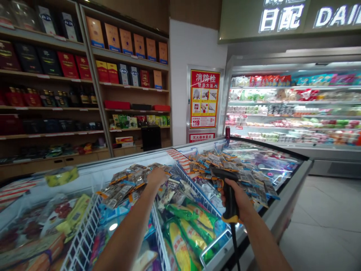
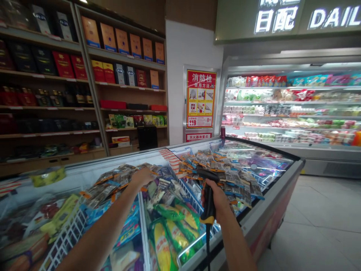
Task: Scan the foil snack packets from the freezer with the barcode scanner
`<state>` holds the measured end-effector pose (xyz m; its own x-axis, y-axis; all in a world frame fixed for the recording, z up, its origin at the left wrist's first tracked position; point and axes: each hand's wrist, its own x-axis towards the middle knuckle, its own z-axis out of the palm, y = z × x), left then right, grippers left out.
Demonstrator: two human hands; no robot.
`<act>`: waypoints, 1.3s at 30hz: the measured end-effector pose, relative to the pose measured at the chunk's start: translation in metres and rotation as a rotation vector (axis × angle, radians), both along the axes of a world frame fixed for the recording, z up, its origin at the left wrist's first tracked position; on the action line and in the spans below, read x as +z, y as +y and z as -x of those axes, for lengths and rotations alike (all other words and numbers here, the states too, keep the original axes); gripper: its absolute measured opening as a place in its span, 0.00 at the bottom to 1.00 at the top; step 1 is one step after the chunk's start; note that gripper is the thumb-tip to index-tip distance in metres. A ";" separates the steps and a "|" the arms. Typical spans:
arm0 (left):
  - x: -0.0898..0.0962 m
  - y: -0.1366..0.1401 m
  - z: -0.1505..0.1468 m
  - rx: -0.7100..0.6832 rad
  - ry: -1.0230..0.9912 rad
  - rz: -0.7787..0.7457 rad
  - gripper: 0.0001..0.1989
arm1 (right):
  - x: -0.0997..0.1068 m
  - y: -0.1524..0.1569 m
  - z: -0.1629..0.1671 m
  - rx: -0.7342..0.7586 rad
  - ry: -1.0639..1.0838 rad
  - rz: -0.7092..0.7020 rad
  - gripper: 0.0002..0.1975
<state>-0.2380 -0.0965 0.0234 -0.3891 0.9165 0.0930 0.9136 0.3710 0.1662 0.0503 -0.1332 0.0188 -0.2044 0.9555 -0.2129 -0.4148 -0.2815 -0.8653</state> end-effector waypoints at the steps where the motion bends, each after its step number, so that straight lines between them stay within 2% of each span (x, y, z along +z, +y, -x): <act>1: 0.000 -0.002 0.001 0.014 -0.010 0.025 0.16 | 0.000 0.000 0.001 0.004 -0.007 0.000 0.11; 4: -0.004 -0.002 0.000 0.018 -0.032 -0.001 0.19 | 0.000 -0.001 0.001 0.006 -0.022 0.010 0.11; 7: -0.008 0.006 -0.005 -0.053 -0.099 -0.144 0.19 | 0.001 -0.003 -0.001 -0.007 -0.035 0.016 0.11; 9: -0.009 0.016 -0.011 -0.111 -0.248 -0.269 0.18 | 0.003 -0.005 -0.001 -0.013 -0.043 0.012 0.11; 13: -0.013 0.043 -0.039 -0.167 -0.716 -0.512 0.18 | 0.007 -0.011 0.005 0.005 -0.068 0.010 0.11; 16: -0.021 0.061 -0.067 -0.165 -0.871 -0.632 0.19 | 0.009 -0.015 0.012 0.034 -0.112 0.019 0.11; 20: -0.035 0.076 -0.089 -0.206 -0.925 -0.658 0.21 | 0.007 -0.017 0.016 0.046 -0.182 -0.015 0.12; 24: -0.041 0.083 -0.086 -0.204 -0.889 -0.695 0.21 | 0.001 -0.015 0.016 0.068 -0.206 -0.019 0.12; 33: -0.038 0.083 -0.078 -0.205 -0.819 -0.735 0.20 | 0.001 -0.015 0.017 0.086 -0.150 0.030 0.12; 39: -0.023 0.083 -0.084 -0.239 -0.870 -0.798 0.21 | 0.003 -0.010 0.002 -0.022 -0.125 0.021 0.12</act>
<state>-0.1536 -0.0133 0.0001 -0.4316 0.7776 0.4572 0.4135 -0.2800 0.8664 0.0486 -0.1429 0.0218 -0.1545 0.9544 -0.2554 -0.3106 -0.2923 -0.9045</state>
